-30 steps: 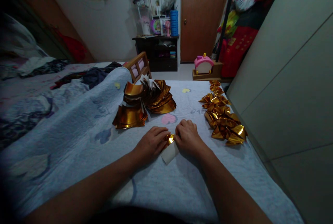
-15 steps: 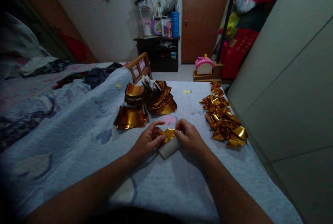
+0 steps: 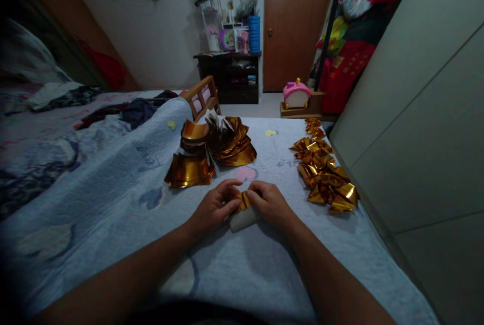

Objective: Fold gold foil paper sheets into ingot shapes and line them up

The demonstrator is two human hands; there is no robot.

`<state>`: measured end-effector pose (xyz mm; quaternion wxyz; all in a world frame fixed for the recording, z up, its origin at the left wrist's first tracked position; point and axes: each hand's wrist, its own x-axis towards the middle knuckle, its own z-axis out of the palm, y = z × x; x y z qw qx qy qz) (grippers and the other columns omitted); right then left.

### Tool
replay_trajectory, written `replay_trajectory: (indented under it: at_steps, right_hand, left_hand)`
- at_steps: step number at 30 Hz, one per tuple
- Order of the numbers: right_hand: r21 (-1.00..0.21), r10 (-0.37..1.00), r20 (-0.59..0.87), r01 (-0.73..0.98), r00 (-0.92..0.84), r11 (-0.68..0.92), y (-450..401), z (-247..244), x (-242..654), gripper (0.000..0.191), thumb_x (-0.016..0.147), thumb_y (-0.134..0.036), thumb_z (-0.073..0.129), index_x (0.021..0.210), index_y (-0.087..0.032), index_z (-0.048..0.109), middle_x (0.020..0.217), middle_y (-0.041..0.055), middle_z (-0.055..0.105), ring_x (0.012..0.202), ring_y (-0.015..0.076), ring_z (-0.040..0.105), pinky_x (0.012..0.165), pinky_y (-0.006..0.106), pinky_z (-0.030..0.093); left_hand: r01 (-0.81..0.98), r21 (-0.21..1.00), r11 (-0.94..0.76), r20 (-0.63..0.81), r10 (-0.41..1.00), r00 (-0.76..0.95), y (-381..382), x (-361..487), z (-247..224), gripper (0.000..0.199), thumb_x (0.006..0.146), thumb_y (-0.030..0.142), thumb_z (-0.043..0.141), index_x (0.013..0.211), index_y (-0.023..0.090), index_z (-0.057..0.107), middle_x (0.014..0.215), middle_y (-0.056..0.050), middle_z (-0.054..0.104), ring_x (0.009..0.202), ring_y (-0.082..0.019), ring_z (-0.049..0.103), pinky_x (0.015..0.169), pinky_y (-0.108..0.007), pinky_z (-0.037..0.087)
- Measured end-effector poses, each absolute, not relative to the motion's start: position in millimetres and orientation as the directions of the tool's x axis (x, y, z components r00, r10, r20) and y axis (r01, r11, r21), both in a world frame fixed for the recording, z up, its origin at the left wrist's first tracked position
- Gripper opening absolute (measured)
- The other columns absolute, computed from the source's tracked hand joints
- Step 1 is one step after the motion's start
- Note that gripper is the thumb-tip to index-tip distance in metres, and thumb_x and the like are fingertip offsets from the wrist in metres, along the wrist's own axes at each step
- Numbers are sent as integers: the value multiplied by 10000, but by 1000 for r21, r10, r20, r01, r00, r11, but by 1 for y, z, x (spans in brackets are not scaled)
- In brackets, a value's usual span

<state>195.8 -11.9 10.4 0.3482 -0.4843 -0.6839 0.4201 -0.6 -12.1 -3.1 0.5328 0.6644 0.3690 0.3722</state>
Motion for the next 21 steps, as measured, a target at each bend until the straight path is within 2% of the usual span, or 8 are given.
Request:
replay_trajectory:
  at_steps: [4, 8, 10, 16, 21]
  right_hand:
    - [-923, 972, 71, 355, -223, 149, -12, 8, 196, 277, 885, -396, 504, 711, -190, 565, 652, -13, 524, 608, 137, 471, 570, 267, 350]
    - [-930, 980, 58, 348, -189, 122, -12, 9, 193, 295, 889, -414, 509, 704, -191, 563, 642, -14, 524, 604, 136, 470, 565, 264, 354]
    - [-931, 980, 53, 346, -192, 118, -13, 9, 191, 290, 892, -412, 512, 715, -189, 572, 646, -13, 536, 602, 134, 472, 563, 262, 358]
    - [-949, 980, 11, 306, -199, 72, -10, 7, 190, 253, 875, -420, 560, 790, -185, 599, 686, -5, 570, 622, 140, 498, 566, 264, 373]
    - [-981, 986, 15, 190, -163, 46, -9, 7, 196, 296, 876, -425, 587, 1071, -206, 555, 660, -58, 496, 570, 128, 453, 527, 249, 346]
  left_hand:
    - [-9, 997, -72, 68, 876, 477, -12, -1, -3, 393, 860, 227, 647, 1239, 234, 540, 820, 25, 586, 719, -114, 555, 648, -224, 423]
    - [-9, 998, -62, 59, 875, 480, -10, -2, -2, 131, 834, 249, 681, 926, 163, 643, 805, -2, 611, 743, -123, 562, 684, -238, 430]
    - [21, 997, -68, 50, 886, 461, -9, -2, 0, 102, 811, 242, 695, 831, 145, 670, 790, -18, 634, 741, -132, 573, 693, -247, 437]
    - [53, 997, -57, 31, 919, 393, -5, -4, 3, 122, 777, 250, 724, 842, 148, 739, 840, -51, 713, 780, -170, 630, 732, -280, 477]
    - [8, 999, 31, -32, 937, 348, -2, -7, 6, 218, 766, 296, 753, 920, 143, 766, 920, -76, 748, 823, -187, 656, 744, -284, 493]
